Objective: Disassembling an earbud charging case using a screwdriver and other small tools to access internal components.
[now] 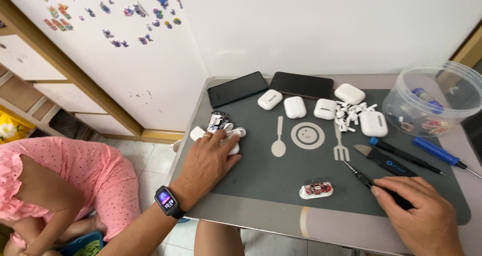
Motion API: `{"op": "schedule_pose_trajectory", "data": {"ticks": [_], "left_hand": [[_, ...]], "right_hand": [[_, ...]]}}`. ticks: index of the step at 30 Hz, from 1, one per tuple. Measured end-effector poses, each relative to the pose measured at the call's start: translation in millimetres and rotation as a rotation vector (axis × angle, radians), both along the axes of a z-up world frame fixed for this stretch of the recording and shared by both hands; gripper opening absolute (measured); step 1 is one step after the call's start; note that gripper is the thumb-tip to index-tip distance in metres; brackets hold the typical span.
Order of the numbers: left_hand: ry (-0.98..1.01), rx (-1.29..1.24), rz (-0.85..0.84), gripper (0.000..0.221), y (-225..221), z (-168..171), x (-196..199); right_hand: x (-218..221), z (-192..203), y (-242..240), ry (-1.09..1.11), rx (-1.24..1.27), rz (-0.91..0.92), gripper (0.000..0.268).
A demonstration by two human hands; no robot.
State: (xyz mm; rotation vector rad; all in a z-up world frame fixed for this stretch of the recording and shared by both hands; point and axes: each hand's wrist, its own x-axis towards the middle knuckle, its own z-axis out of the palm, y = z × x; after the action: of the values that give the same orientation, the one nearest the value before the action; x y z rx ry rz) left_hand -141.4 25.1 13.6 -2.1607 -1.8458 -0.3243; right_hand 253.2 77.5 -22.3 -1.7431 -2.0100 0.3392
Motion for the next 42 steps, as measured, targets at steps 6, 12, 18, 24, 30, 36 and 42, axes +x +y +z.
{"op": "schedule_pose_trajectory", "data": {"ticks": [6, 12, 18, 24, 30, 36, 42], "left_hand": [[-0.155, 0.224, -0.036, 0.046, -46, 5, 11], [-0.374, 0.311, 0.258, 0.042, -62, -23, 17], [-0.212, 0.195, 0.249, 0.026, -33, -16, 9], [-0.593, 0.166, 0.231, 0.043, -53, -21, 63], [-0.723, 0.032, -0.069, 0.069, -36, -5, 146], [-0.789, -0.024, -0.236, 0.027, -14, -11, 150], [-1.381, -0.111, -0.118, 0.028, -20, -19, 145]], "right_hand": [[-4, 14, -5, 0.116, -0.026, -0.028, 0.026], [-2, -6, -8, 0.360, 0.188, -0.002, 0.019], [-1, -11, -9, 0.321, 0.161, -0.048, 0.017], [-2, 11, -7, 0.322, 0.014, -0.042, 0.023], [-5, 17, -19, 0.367, 0.459, 0.110, 0.023], [-19, -3, -42, 0.537, 0.451, 0.222, 0.023], [-50, 12, -20, 0.437, -0.242, 0.290, 0.082]]}}
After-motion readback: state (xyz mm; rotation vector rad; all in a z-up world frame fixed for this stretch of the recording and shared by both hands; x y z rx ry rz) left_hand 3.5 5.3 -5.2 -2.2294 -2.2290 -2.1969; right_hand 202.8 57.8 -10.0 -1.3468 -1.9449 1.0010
